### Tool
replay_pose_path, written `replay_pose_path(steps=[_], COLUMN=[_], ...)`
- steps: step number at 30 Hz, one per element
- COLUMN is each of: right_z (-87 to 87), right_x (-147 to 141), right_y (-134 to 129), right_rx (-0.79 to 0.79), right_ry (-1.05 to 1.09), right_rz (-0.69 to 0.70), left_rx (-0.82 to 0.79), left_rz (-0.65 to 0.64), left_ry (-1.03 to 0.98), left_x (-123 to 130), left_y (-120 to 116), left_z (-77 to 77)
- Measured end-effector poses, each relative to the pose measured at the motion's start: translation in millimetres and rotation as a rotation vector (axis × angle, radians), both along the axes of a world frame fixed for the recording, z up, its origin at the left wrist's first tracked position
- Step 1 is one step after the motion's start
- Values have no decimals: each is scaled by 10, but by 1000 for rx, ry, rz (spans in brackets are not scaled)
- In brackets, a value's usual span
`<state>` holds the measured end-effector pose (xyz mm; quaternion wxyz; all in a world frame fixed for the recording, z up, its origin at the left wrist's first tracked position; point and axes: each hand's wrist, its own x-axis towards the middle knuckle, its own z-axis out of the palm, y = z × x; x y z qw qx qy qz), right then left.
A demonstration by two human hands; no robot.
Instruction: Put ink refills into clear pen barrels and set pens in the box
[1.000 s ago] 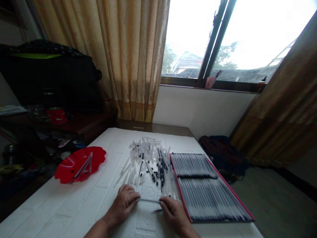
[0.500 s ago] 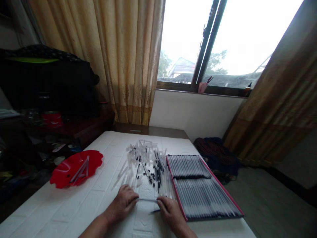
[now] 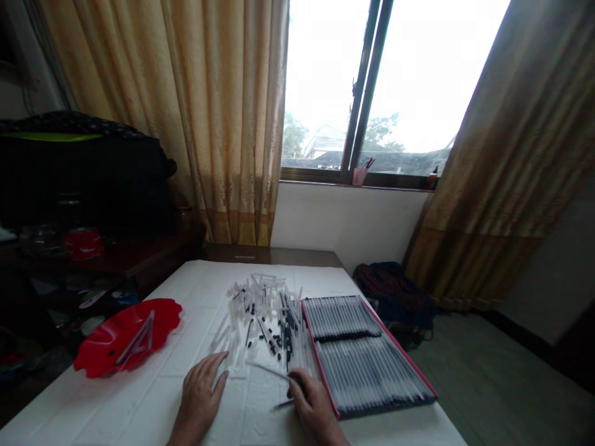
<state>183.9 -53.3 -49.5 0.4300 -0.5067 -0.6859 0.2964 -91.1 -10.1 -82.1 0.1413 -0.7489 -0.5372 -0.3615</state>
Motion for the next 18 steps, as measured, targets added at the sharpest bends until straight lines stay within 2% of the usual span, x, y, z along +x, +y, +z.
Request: replay_pose_path(steps=[4,7,10,13,15,18], right_z=[30,176,335,407,407,387], right_x=[8,205,555,880,1001,1031], right_y=[-57,-120,-173,-211,-233,-257], right_rx=[0,31,24,-48,-94,-133], right_ry=[104,65,-121,-360,-491,-634], right_rz=[-52,-205,-439,-648,-714,-737], left_rx=[-1,-25,-37,-28,-20,-27], left_rz=[39,43,43,51,56,52], left_ry=[2,2,10,22,30,40], left_x=[-44,-58,-67,-74,-77,-80], left_y=[63,84,93,95,96,100], left_z=[-86,-106,-104,-87,-72,-61])
